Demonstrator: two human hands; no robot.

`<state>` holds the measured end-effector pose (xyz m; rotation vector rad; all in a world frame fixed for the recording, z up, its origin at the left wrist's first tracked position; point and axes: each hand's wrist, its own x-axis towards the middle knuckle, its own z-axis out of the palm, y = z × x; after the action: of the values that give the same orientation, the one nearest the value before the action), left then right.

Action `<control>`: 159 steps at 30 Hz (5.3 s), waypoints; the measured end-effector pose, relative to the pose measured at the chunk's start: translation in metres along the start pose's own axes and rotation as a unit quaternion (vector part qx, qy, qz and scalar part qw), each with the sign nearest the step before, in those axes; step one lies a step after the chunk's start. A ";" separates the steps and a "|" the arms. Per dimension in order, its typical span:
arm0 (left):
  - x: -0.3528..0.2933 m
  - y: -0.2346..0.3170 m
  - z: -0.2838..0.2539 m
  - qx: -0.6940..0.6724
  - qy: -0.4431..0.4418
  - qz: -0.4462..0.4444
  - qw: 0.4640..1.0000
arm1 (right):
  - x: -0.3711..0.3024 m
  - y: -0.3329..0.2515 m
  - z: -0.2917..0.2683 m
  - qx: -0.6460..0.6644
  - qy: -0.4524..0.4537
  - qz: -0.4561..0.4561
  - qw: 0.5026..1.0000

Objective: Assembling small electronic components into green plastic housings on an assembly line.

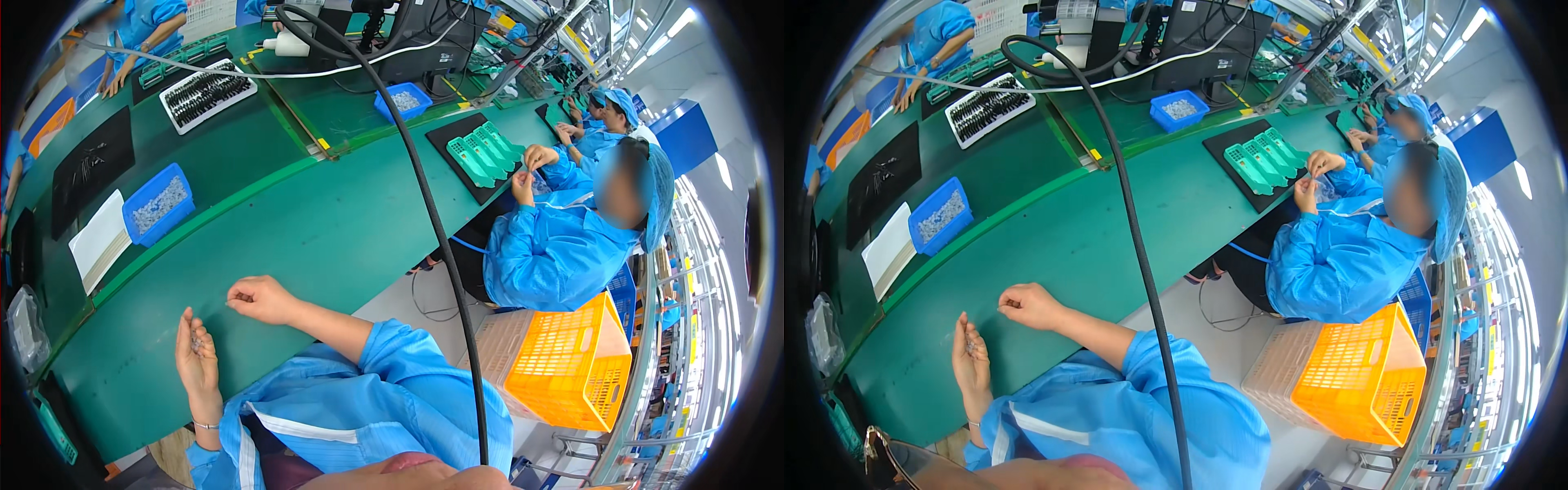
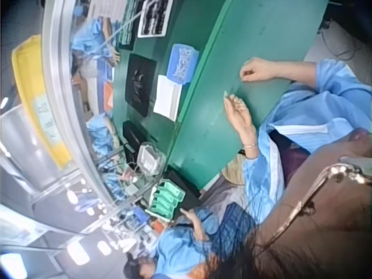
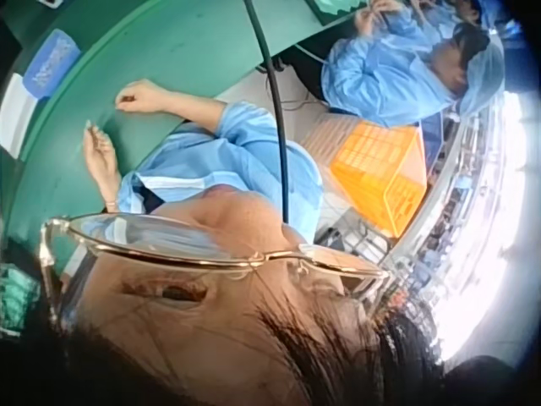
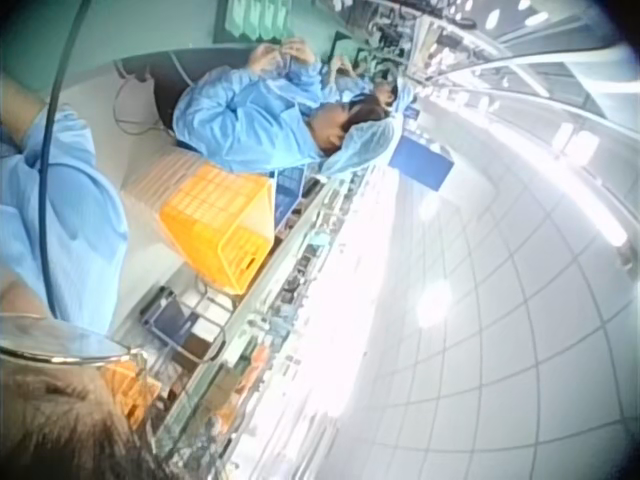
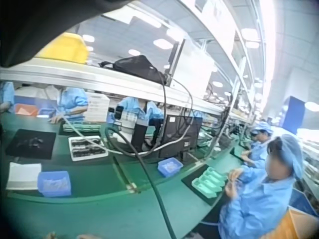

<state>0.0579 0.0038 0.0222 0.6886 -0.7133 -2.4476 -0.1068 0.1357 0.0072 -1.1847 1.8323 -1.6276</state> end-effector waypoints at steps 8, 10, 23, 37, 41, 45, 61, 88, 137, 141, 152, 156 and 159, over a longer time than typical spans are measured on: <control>-0.013 0.002 0.005 -0.001 -0.019 -0.003 1.000 | -0.001 -0.001 0.000 -0.010 -0.004 0.002 1.000; -0.023 0.006 0.008 0.013 0.013 0.003 1.000 | 0.002 -0.001 0.006 -0.013 -0.012 -0.001 1.000; -0.038 -0.010 0.032 -0.036 0.012 -0.054 0.998 | -0.017 0.007 -0.023 0.060 0.018 0.115 0.991; -0.040 0.193 -0.106 0.662 0.297 0.340 0.598 | -0.001 0.009 -0.008 0.064 -0.020 0.090 0.994; -0.052 0.286 -0.183 0.736 0.461 0.189 0.459 | -0.010 0.006 -0.009 0.045 -0.011 0.086 0.995; -0.076 0.316 -0.266 0.814 0.440 0.008 0.379 | -0.010 0.015 -0.006 0.064 -0.011 0.081 0.995; -0.167 0.321 -0.264 0.543 0.218 -0.010 0.811 | 0.032 -0.124 0.204 0.081 0.008 0.082 0.993; -0.129 0.311 -0.208 0.031 0.072 0.009 0.997 | 0.086 -0.138 0.250 -0.285 -0.045 0.206 0.935; -0.111 0.236 -0.164 -0.046 -0.066 -0.040 0.996 | 0.039 -0.167 0.279 -0.358 -0.081 -0.101 0.925; -0.113 0.235 -0.164 -0.061 -0.071 -0.040 0.995 | 0.031 -0.185 0.317 -0.310 -0.124 -0.189 0.923; -0.115 0.233 -0.171 -0.084 -0.086 -0.056 0.991 | 0.043 -0.189 0.326 -0.401 -0.190 -0.256 0.859; -0.121 0.244 -0.173 -0.053 -0.060 -0.031 0.996 | 0.066 -0.183 0.315 -0.273 -0.092 0.035 0.957; -0.125 0.247 -0.173 -0.001 -0.051 -0.022 0.998 | 0.083 -0.167 0.314 -0.314 -0.075 0.072 0.944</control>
<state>0.3300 -0.1662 0.0824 0.5875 -0.7432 -2.5393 0.1431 -0.1095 0.1117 -1.3294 2.3499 -0.8555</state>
